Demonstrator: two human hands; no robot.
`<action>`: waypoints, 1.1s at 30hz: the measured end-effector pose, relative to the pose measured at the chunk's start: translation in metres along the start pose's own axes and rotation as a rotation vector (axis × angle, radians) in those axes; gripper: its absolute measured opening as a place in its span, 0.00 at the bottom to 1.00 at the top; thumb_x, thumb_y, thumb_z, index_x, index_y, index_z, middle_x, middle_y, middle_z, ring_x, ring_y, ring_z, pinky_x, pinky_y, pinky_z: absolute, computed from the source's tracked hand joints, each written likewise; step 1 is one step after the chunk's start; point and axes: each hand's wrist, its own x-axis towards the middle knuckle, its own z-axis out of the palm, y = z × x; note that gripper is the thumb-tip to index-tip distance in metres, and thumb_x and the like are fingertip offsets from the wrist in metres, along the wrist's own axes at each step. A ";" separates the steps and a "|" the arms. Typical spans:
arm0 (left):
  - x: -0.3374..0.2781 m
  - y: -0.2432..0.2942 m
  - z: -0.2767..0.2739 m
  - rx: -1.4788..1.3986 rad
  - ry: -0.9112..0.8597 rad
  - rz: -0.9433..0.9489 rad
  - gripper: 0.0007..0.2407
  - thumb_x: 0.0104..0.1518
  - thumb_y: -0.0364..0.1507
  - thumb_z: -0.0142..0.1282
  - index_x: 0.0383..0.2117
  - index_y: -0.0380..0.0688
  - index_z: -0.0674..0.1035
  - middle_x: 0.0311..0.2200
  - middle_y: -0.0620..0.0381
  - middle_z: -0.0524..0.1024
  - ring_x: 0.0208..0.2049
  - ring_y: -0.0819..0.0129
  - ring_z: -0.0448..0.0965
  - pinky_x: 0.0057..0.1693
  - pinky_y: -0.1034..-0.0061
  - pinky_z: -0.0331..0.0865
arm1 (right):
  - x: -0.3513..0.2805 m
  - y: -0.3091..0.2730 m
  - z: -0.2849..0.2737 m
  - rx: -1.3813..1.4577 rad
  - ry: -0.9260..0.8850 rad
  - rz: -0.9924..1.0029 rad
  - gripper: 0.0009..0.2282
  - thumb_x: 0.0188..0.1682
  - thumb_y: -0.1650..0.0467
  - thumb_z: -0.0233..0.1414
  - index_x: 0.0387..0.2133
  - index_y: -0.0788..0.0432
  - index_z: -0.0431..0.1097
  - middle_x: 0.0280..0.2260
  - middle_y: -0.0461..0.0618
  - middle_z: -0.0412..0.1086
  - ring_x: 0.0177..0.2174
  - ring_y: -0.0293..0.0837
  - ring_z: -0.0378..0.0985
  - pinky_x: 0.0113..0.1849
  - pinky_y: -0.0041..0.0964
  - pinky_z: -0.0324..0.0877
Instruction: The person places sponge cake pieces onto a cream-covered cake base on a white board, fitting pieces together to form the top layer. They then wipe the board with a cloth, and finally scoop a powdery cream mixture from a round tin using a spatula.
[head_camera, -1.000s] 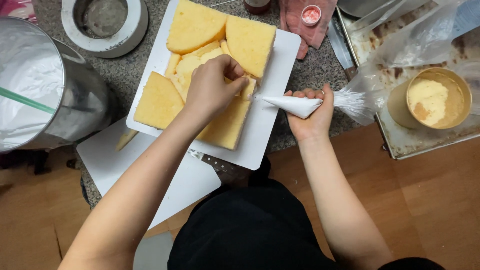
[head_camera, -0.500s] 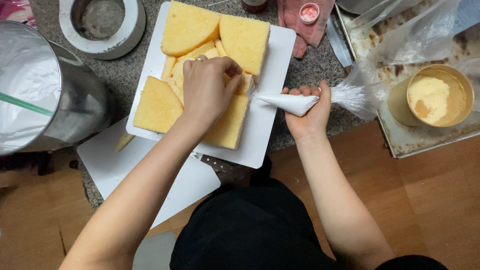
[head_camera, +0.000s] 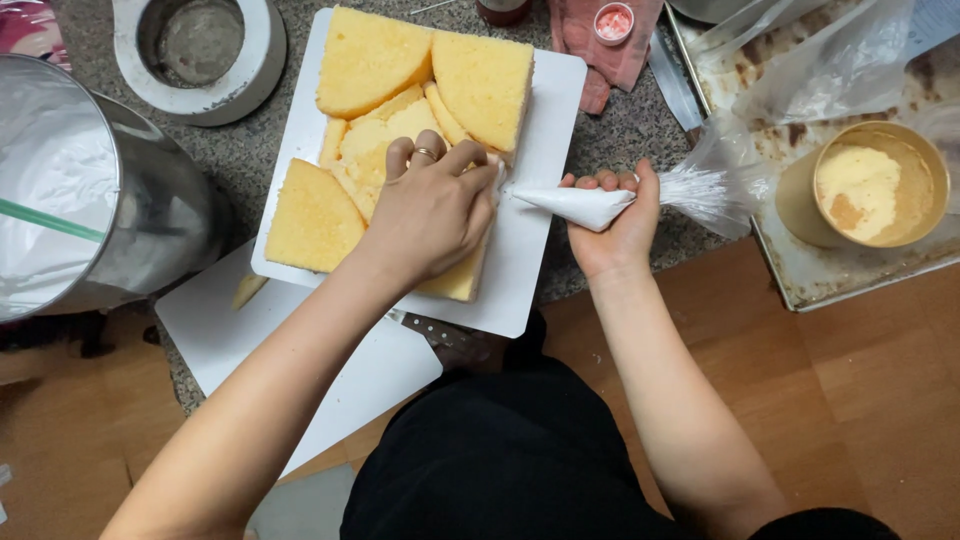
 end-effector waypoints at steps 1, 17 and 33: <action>0.000 -0.001 0.000 0.001 0.000 0.000 0.10 0.64 0.34 0.46 0.33 0.53 0.82 0.43 0.62 0.77 0.44 0.59 0.69 0.55 0.62 0.54 | 0.000 0.000 0.000 0.000 0.000 0.001 0.17 0.48 0.59 0.56 0.12 0.47 0.61 0.18 0.39 0.62 0.26 0.41 0.72 0.47 0.49 0.76; -0.020 0.001 -0.043 -0.167 -0.005 -0.114 0.16 0.64 0.32 0.43 0.52 0.50 0.82 0.53 0.59 0.77 0.47 0.52 0.73 0.56 0.57 0.51 | -0.013 -0.004 0.014 -0.006 0.001 -0.044 0.17 0.48 0.60 0.55 0.11 0.48 0.62 0.17 0.41 0.61 0.26 0.42 0.72 0.47 0.52 0.76; -0.238 -0.129 -0.018 -0.451 0.517 -1.011 0.13 0.63 0.19 0.45 0.50 0.30 0.80 0.42 0.46 0.81 0.34 0.68 0.76 0.42 0.78 0.69 | -0.087 -0.012 0.098 -0.258 -0.298 -0.435 0.15 0.52 0.62 0.49 0.17 0.51 0.56 0.18 0.43 0.60 0.24 0.43 0.68 0.42 0.48 0.72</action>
